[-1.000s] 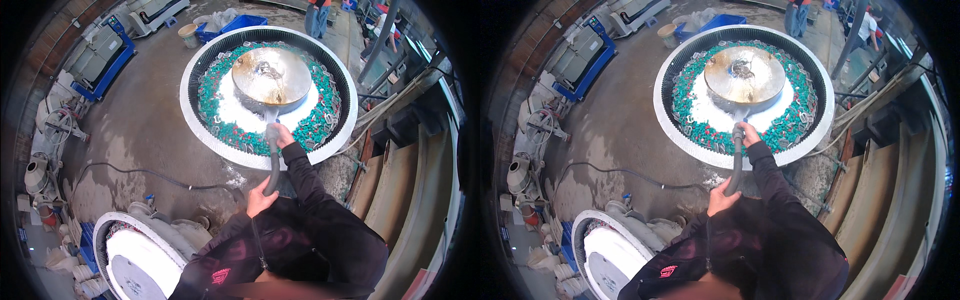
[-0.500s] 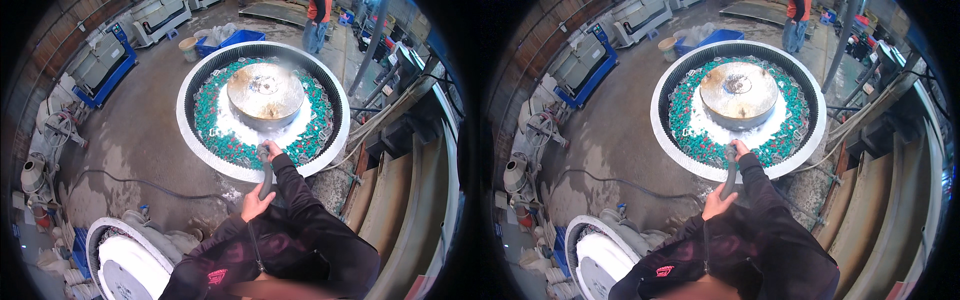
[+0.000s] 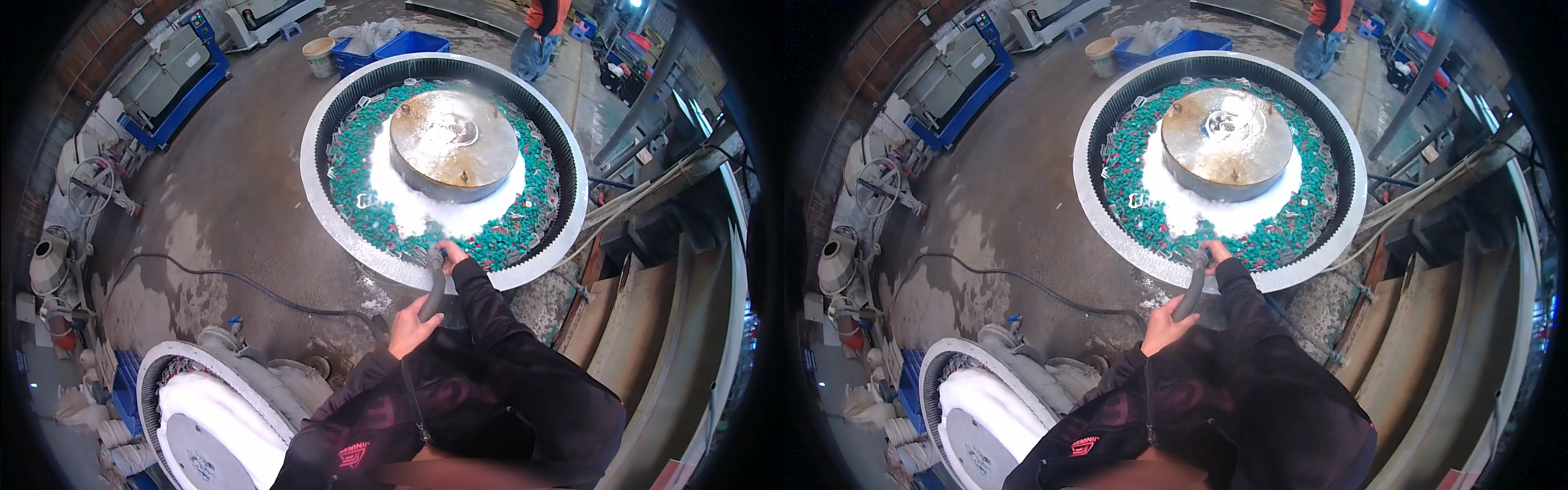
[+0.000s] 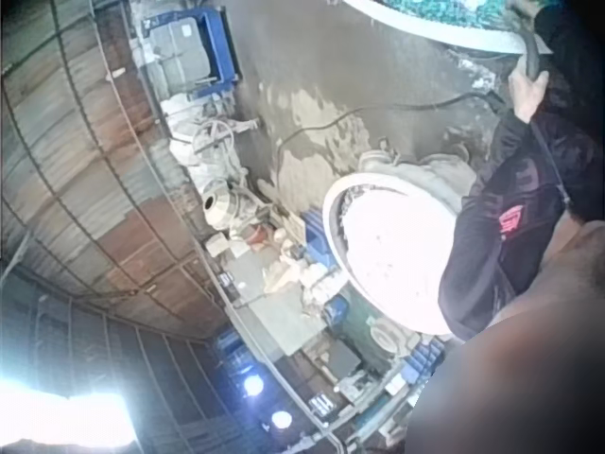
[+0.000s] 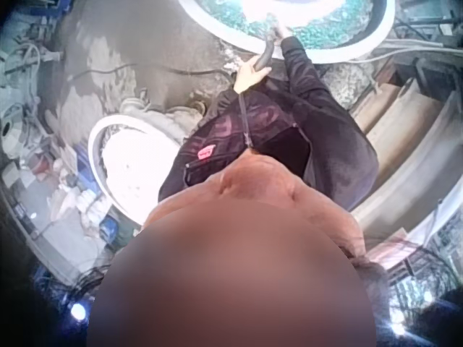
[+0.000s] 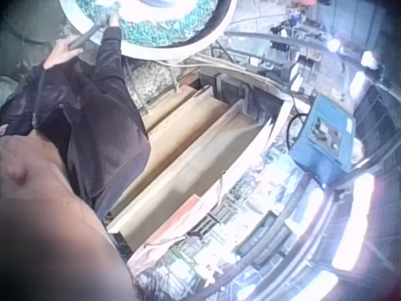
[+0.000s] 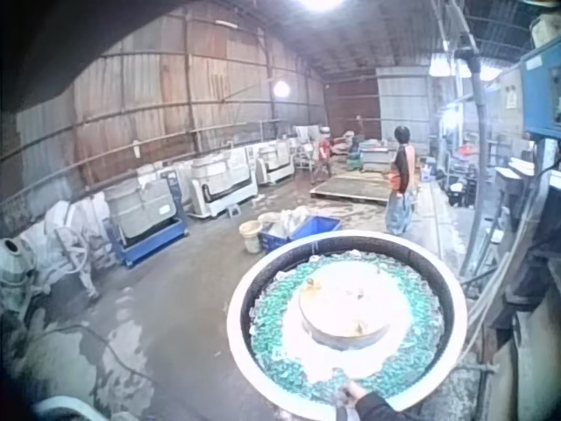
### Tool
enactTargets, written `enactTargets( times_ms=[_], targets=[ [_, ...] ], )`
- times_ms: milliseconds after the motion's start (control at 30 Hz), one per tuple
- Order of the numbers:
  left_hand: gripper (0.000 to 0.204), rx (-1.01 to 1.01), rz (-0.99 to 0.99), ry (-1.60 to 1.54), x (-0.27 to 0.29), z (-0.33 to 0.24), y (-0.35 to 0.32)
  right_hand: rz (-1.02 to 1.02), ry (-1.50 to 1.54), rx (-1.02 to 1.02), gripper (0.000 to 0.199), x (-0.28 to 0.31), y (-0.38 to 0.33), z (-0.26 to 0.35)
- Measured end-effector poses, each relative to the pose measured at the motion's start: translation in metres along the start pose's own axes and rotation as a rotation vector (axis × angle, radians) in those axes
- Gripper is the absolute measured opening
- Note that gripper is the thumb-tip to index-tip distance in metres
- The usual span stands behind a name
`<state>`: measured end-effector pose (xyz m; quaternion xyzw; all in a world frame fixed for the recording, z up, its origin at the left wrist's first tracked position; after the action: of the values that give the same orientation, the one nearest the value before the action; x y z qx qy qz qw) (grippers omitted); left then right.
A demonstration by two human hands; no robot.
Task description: The person uses a hose to spray water into a rotating drum filled with green and red plastic pellets, then moves to a second drum and pours water into it while it spins.
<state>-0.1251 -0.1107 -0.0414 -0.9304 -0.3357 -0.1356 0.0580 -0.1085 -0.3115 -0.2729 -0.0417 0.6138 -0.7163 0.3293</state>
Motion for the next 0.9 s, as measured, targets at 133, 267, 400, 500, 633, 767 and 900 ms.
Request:
enactTargets(
  times_ms=[133,267,400,500,633,767,900],
  targets=[
    [0.048,-0.004,0.028,-0.036,0.012,0.003,0.005,-0.131,-0.157,0.029,0.041,0.011,0.003,-0.004],
    [0.05,-0.005,-0.015,-0.053,0.032,0.006,0.006,-0.05,-0.201,0.216,0.03,-0.033,0.025,0.017],
    [0.049,-0.006,-0.095,-0.081,0.06,0.003,0.003,0.169,-0.112,0.162,0.032,-0.115,0.019,0.041],
    [0.048,-0.029,-0.126,-0.071,0.083,0.002,0.006,0.242,-0.132,0.211,0.027,-0.177,-0.014,0.055],
    [0.045,-0.052,-0.181,-0.108,0.116,0.005,0.007,0.273,-0.21,0.349,0.028,-0.234,-0.051,0.072],
    [0.045,-0.061,-0.248,-0.148,0.146,0.014,0.012,0.234,-0.25,0.367,0.028,-0.255,-0.045,0.08],
    [0.049,0.014,-0.259,-0.186,0.15,0.029,0.018,0.08,-0.172,0.284,0.028,-0.228,-0.018,0.071]
  ],
)
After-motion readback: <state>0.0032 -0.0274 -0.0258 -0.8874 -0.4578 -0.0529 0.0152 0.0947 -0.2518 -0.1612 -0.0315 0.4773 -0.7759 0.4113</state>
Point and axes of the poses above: each hand's wrist, its own y-axis towards the middle knuckle, its own x-axis out of the back of the hand, z = x × y, the point moved 9 cm from there along y, towards the middle knuckle, and after that the axes turned 13 degrees about -x, right-handed, at the moved point
